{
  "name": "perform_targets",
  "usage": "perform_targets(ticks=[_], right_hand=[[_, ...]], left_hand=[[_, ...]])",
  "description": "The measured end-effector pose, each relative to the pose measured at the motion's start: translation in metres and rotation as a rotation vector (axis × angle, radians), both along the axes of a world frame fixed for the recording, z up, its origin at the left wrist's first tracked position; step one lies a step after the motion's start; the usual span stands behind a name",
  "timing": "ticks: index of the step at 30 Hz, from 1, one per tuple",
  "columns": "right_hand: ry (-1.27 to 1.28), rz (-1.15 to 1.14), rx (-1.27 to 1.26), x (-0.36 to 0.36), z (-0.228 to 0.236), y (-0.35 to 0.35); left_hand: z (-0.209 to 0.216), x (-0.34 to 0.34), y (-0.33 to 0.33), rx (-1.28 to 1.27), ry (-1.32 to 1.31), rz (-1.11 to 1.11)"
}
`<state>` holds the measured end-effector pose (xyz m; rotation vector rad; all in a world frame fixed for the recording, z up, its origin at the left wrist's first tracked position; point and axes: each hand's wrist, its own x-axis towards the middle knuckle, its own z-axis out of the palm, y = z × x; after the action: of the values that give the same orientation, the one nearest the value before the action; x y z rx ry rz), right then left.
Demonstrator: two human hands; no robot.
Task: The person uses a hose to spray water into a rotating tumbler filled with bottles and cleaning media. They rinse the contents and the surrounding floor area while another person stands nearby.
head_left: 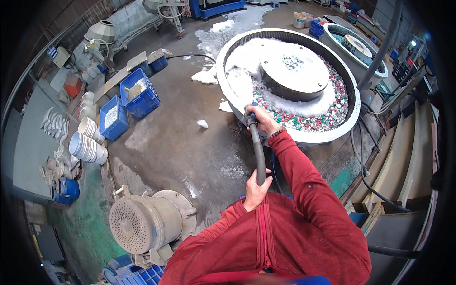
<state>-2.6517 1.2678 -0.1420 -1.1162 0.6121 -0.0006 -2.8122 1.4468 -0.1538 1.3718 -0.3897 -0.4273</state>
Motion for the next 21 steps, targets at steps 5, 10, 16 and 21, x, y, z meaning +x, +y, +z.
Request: perform_targets(ticks=[5, 10, 16, 21], right_hand=[[0.001, 0.037, 0.024, 0.001, -0.004, 0.007], [0.044, 0.068, 0.056, 0.01, -0.011, 0.014], [0.008, 0.136, 0.083, 0.01, 0.006, 0.04], [-0.106, 0.121, 0.02, 0.017, 0.032, 0.034]], left_hand=[[-0.001, 0.005, 0.005, 0.017, -0.032, 0.022], [-0.006, 0.003, 0.011, -0.001, 0.074, 0.002], [-0.007, -0.001, 0.018, 0.06, 0.066, 0.042], [0.002, 0.01, 0.026, 0.093, 0.07, 0.115]])
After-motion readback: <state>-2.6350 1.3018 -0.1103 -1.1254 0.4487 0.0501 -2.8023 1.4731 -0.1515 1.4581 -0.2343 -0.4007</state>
